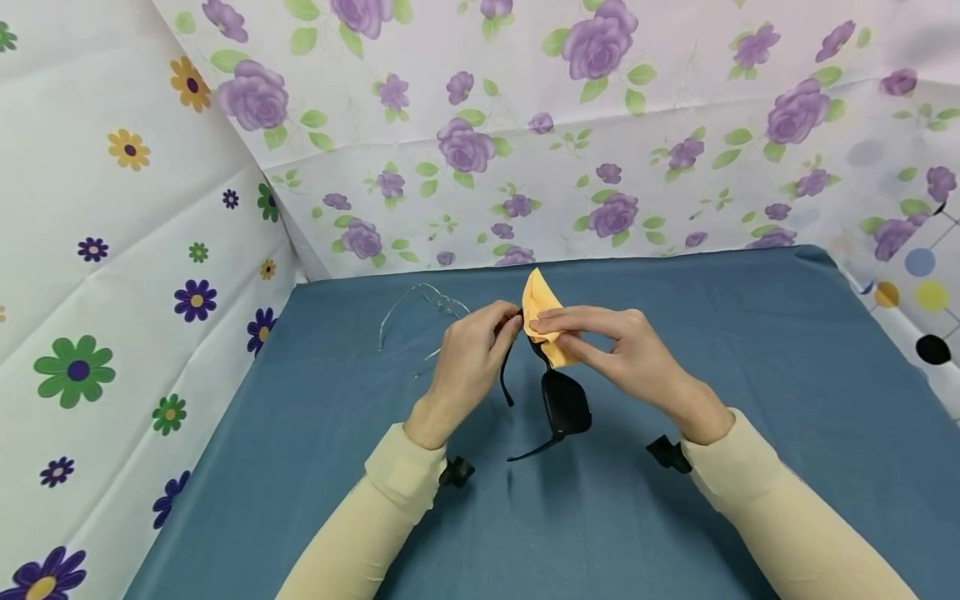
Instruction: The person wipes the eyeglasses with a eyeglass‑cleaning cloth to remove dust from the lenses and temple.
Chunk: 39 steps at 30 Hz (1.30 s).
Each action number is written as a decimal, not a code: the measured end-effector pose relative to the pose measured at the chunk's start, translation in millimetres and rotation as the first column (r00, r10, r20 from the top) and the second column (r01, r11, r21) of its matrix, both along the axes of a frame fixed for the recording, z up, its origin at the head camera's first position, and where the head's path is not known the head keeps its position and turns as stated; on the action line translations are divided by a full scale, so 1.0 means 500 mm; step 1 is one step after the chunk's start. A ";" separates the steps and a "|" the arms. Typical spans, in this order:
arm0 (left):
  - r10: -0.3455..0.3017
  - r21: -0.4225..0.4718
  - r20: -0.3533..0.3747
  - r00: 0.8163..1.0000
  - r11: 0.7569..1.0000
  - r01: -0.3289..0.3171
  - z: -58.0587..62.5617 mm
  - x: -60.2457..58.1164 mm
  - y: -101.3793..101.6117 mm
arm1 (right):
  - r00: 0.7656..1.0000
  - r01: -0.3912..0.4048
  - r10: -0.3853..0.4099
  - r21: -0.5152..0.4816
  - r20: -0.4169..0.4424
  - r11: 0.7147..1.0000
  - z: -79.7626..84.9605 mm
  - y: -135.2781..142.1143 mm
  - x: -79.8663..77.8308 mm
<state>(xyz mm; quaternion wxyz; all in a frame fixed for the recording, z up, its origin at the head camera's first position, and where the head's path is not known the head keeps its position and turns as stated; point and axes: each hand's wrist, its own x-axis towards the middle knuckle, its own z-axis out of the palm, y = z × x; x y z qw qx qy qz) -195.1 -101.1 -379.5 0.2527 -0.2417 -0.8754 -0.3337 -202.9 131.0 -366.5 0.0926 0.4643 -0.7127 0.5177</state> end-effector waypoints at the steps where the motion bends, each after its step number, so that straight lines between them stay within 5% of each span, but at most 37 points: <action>1: 0.002 -0.002 -0.003 1.000 1.000 -0.002 0.002 0.000 0.001 | 1.000 -0.006 0.006 -0.004 0.001 1.000 0.001 0.002 0.001; 11: 0.050 0.010 -0.041 0.998 0.999 -0.049 0.015 -0.005 0.010 | 1.000 -0.031 0.031 -0.013 0.003 0.999 0.015 0.015 0.011; 26: 0.091 0.087 -0.075 0.993 0.993 -0.085 0.026 -0.015 0.001 | 0.989 -0.022 0.034 -0.089 0.142 0.996 0.035 0.034 0.020; 30: 0.091 0.108 -0.075 0.993 0.991 -0.082 0.026 -0.015 -0.001 | 0.954 0.107 -0.048 -0.186 0.295 0.977 0.043 0.041 0.020; 33: 0.080 0.109 -0.073 0.994 0.991 -0.071 0.025 -0.015 0.000 | 0.908 0.243 -0.123 -0.266 0.401 0.933 0.050 0.041 0.019; 39: 0.037 0.077 -0.085 0.996 0.997 -0.030 0.031 -0.016 0.011 | 0.892 0.343 -0.217 -0.279 0.397 0.897 0.052 0.029 0.024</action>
